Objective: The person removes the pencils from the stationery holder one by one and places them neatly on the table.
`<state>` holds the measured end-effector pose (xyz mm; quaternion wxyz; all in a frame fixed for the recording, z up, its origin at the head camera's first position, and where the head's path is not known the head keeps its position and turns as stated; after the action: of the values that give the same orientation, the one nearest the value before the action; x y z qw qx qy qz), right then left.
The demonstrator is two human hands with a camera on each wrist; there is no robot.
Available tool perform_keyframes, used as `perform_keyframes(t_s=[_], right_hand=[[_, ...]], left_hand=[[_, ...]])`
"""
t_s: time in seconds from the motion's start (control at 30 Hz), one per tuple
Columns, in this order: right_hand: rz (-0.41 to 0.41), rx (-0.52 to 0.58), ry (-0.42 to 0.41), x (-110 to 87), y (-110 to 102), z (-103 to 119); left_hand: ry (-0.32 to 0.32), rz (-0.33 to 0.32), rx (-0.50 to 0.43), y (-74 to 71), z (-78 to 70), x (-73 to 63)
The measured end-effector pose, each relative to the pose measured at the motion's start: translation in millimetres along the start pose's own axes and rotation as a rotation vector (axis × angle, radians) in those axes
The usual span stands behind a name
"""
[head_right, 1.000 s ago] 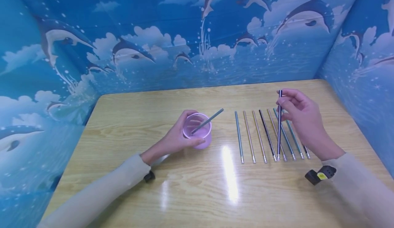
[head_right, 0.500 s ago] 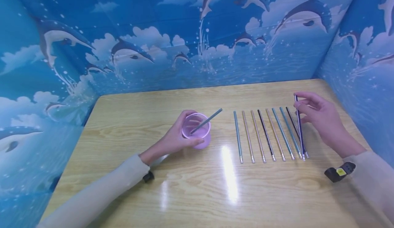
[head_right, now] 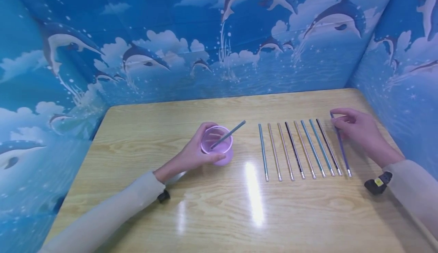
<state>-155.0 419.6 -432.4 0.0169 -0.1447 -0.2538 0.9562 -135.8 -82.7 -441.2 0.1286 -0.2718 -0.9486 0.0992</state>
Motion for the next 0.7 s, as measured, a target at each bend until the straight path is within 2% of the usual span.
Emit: perform_keyframes(t_s=[0.13, 0.37, 0.7], right_hand=[[-0.013, -0.16, -0.019, 9.6, 0.9, -3.8], [-0.018, -0.33, -0.004, 20.7, 7.8, -3.5], [-0.021, -0.443, -0.016, 20.1, 11.4, -0.9]], left_hand=[[-0.005, -0.002, -0.019, -0.7, 0.3, -0.8], [0.005, -0.001, -0.005, -1.2, 0.1, -0.6], [-0.001, -0.004, -0.001, 0.0, -2.6, -0.4]])
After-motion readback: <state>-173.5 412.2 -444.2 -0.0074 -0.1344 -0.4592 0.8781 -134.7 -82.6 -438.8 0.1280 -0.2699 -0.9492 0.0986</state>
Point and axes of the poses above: each hand's wrist, its own x-axis towards the middle knuckle, its own y-axis out of the palm, z = x × y, the point moved 2 cm from there along x, towards the middle knuckle, and after that the axes turned 9 degrees about y, right-handed, at the moved point
